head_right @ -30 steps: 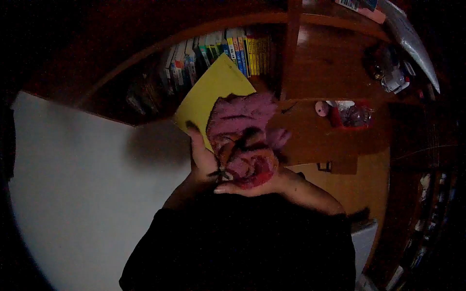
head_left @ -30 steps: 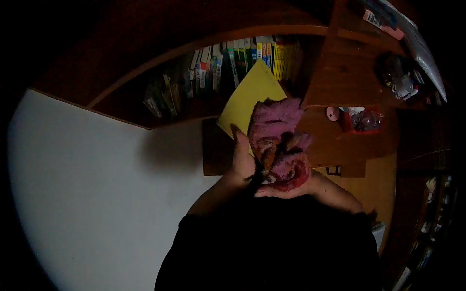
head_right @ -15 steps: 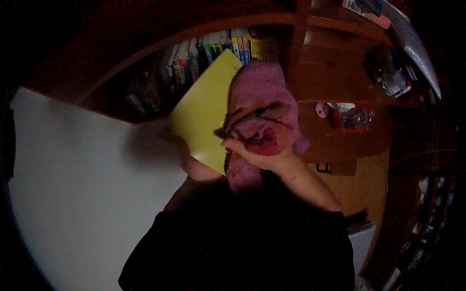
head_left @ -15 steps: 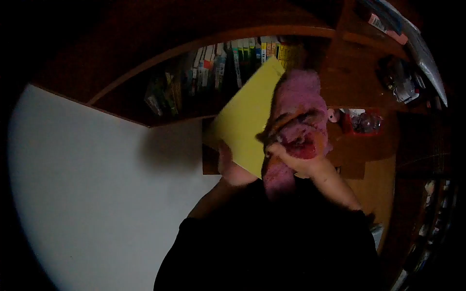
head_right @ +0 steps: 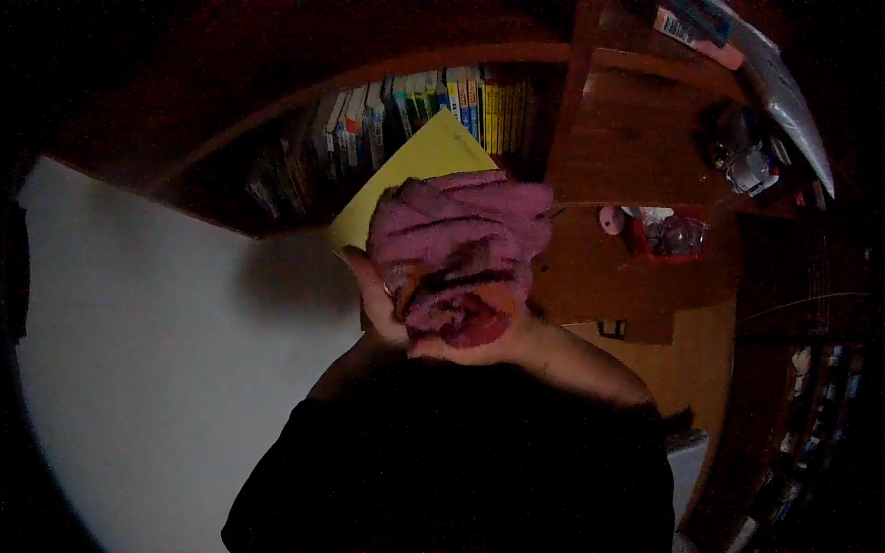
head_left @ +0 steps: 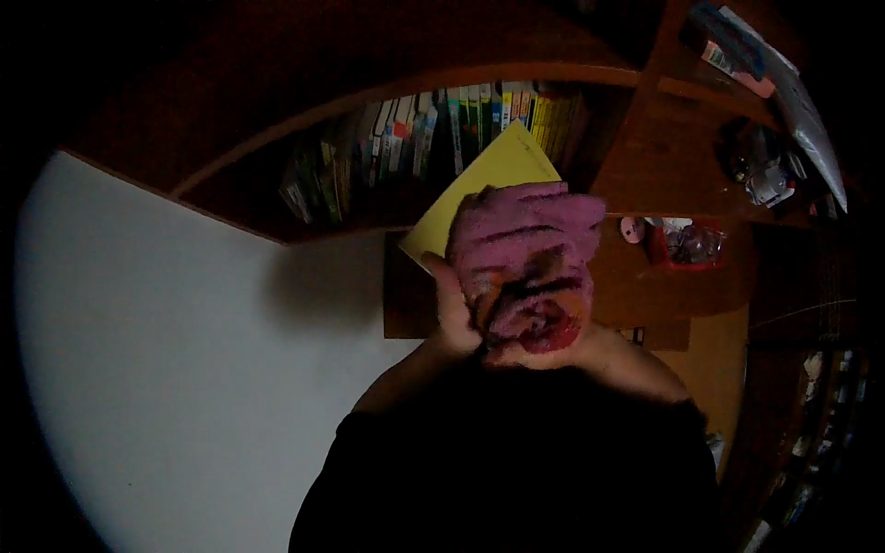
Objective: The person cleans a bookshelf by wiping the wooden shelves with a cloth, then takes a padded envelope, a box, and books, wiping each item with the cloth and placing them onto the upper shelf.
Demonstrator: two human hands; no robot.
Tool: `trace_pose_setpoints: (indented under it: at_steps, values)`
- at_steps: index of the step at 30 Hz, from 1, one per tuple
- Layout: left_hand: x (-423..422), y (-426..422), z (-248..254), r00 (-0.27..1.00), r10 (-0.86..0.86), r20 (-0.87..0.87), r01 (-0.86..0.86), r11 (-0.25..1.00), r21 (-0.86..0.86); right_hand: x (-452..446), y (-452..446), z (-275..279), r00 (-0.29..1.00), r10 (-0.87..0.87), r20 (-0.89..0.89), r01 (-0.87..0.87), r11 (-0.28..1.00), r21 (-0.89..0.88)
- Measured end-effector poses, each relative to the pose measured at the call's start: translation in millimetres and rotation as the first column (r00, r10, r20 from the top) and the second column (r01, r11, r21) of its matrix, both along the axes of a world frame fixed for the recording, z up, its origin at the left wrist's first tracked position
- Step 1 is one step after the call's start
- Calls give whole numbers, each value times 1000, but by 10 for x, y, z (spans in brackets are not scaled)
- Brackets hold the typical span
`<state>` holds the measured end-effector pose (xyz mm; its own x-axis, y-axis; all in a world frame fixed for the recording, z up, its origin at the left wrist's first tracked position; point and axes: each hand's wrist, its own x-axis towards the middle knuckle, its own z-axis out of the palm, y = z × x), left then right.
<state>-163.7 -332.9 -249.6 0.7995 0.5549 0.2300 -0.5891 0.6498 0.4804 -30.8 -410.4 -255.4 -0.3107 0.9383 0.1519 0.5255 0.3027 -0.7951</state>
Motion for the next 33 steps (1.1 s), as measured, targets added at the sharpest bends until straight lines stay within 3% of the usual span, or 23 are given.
trace_pose_setpoints:
  at_steps: [1,2,3,4,5,6,7,8,10,11,12,15,17,18,20,24,25,26,28,29,30,32,33]
  values:
    - [-20,-29,-89,1000,-2,1,2,1000,3,39,36,9,997,-38,67,30,992,126]
    - [-50,-77,-261,984,39,-173,-21,994,110,77,71,17,987,-96,129,62,966,250]
    - [-64,-139,-334,937,99,-336,-25,976,217,147,110,-7,985,-151,-77,169,923,346]
    - [-73,-208,-376,938,101,-332,-27,975,220,206,147,43,969,-168,-182,227,895,384]
    - [-76,-275,-387,892,159,-423,45,900,433,258,187,120,943,-175,-282,285,862,418]
    - [-83,-272,-384,865,196,-462,91,844,528,298,197,422,788,-392,-475,418,907,-56]
    - [-90,-269,-381,837,239,-492,140,776,615,262,201,468,694,-508,-510,408,861,-302]
    - [-106,-226,-366,845,220,-487,79,850,521,226,205,515,576,-639,-510,376,761,-528]
    - [-43,-131,-368,880,216,-422,-106,958,268,13,176,204,837,-449,-312,532,801,274]
    - [33,-89,-330,901,248,-355,-221,968,116,-47,171,125,881,-395,-260,472,771,428]
    - [28,-80,-97,962,214,-168,-234,966,-108,-63,146,108,883,-392,-258,468,770,433]
    - [-43,84,-118,971,177,-162,-191,978,-79,-148,78,54,911,-175,-374,208,977,49]
    - [-53,113,62,949,173,-263,-213,969,-129,-185,61,33,873,-65,-483,-32,981,-189]
    - [-49,131,122,949,181,-259,-219,967,-127,-156,65,31,875,-57,-480,-38,982,-186]
    - [-50,169,191,998,35,-55,-49,961,-273,-25,44,8,980,144,-137,-162,978,-130]
    - [-146,313,-1,982,108,-153,-150,943,-298,230,-242,-197,986,-2,-169,30,987,158]
    - [-199,337,-71,972,96,-213,-153,950,-272,371,-354,-227,833,-81,-547,81,996,-24]
    - [-272,392,-164,959,81,-270,-150,958,-244,474,-422,-252,545,-211,-812,61,975,-212]
    - [-326,438,-430,943,73,-326,-150,965,-216,548,-396,-198,95,-169,-981,-19,985,-171]
    - [-290,455,-629,815,293,-500,-233,956,180,582,-285,-201,59,-68,-996,0,998,-68]
    - [-253,371,-431,854,201,-479,-184,979,82,618,-171,-204,22,37,-999,18,999,37]
    - [-145,173,-31,887,100,-450,-120,993,-16,615,96,-580,540,-114,-834,7,991,-131]
    - [-34,38,106,818,209,-536,-136,976,172,617,208,-743,746,-168,-644,38,977,-211]
